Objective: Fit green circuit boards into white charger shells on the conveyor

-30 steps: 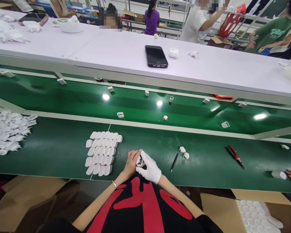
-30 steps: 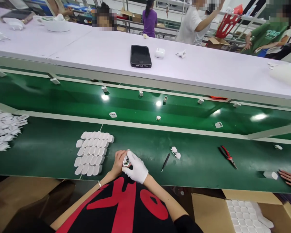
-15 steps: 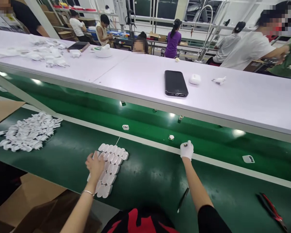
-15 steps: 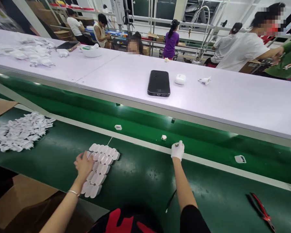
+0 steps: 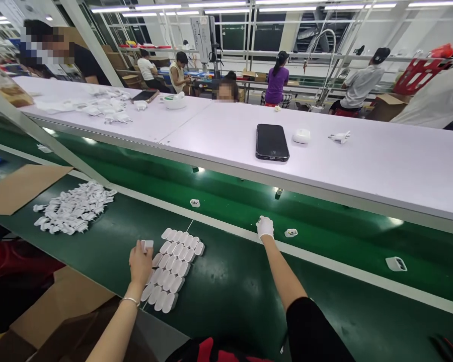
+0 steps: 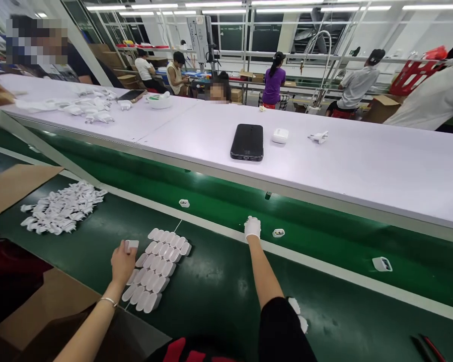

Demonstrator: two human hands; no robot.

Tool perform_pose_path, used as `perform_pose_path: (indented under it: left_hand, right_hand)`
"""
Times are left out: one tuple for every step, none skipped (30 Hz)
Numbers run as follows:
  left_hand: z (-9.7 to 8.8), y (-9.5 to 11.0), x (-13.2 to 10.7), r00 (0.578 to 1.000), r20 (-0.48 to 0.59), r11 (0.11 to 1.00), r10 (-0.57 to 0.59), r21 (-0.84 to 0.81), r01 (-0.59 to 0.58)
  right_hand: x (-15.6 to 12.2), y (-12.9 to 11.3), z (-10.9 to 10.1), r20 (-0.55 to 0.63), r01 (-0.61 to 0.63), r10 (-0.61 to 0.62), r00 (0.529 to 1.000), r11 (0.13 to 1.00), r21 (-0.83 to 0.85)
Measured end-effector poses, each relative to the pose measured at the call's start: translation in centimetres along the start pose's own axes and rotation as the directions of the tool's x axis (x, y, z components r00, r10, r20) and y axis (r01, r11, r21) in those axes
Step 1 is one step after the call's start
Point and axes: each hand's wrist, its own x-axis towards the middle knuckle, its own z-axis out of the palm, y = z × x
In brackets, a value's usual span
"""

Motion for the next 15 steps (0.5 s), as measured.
perform_pose_path:
  left_hand:
    - [-0.1,0.6,-1.1,0.999,-0.020,0.999,0.035,-0.020,-0.035]
    - [0.1,1.3,-2.6,0.997,-0.022,0.996,0.078,-0.043,-0.079]
    - [0.6,2.1,-4.6,0.991,0.003,0.988,0.136,-0.074,-0.135]
    - [1.4,3.0,-6.8,0.980,0.040,0.976,0.195,-0.106,-0.190]
    - [2.4,3.9,-9.2,0.959,0.093,0.956,0.267,-0.150,-0.251]
    - [3.6,4.9,-11.7,0.914,0.161,0.915,0.372,-0.232,-0.331]
    - [4.8,5.7,-14.2,0.869,0.223,0.881,0.442,-0.289,-0.374]
    - [6.0,6.4,-16.3,0.840,0.279,0.871,0.466,-0.314,-0.378]
    - [7.1,7.0,-18.1,0.821,0.313,0.866,0.477,-0.326,-0.379]
    - [8.0,7.3,-19.4,0.800,0.344,0.860,0.492,-0.338,-0.383]
    - [8.7,7.4,-20.2,0.778,0.373,0.853,0.506,-0.350,-0.388]
    - [9.2,7.4,-20.5,0.753,0.397,0.843,0.525,-0.366,-0.394]
    - [9.6,7.2,-20.5,0.725,0.419,0.830,0.546,-0.388,-0.401]
    - [9.9,7.0,-20.1,0.697,0.437,0.815,0.569,-0.412,-0.408]
    - [10.1,6.9,-19.6,0.668,0.450,0.798,0.593,-0.437,-0.414]
  right_hand:
    - [-1.0,-0.3,0.3,-0.006,0.010,-0.010,1.000,1.000,0.022]
    - [-2.6,-0.5,0.8,-0.018,0.026,-0.026,1.000,0.998,0.051]
    - [-4.6,-0.4,1.3,-0.030,0.047,-0.045,0.999,0.996,0.081]
    - [-7.2,-0.3,2.1,-0.035,0.070,-0.066,0.997,0.992,0.106]
    - [-10.1,0.1,2.9,-0.036,0.087,-0.083,0.996,0.988,0.131]
    - [-13.1,0.5,3.8,-0.035,0.097,-0.093,0.995,0.983,0.154]
    - [-16.0,1.0,4.6,-0.040,0.099,-0.094,0.995,0.980,0.175]
    - [-18.8,1.6,5.5,-0.049,0.104,-0.096,0.994,0.976,0.193]
    - [-21.1,2.1,6.2,-0.060,0.105,-0.094,0.994,0.971,0.217]
    - [-23.0,2.7,6.7,-0.073,0.105,-0.089,0.993,0.964,0.246]
    - [-24.4,3.2,7.1,-0.083,0.104,-0.084,0.993,0.955,0.279]
    - [-25.3,3.6,7.5,-0.090,0.101,-0.076,0.993,0.944,0.315]
    - [-25.7,3.9,7.7,-0.093,0.094,-0.065,0.993,0.931,0.352]
    - [-25.8,4.1,7.9,-0.095,0.085,-0.052,0.994,0.918,0.388]
    - [-25.7,4.2,8.0,-0.096,0.071,-0.033,0.995,0.904,0.422]
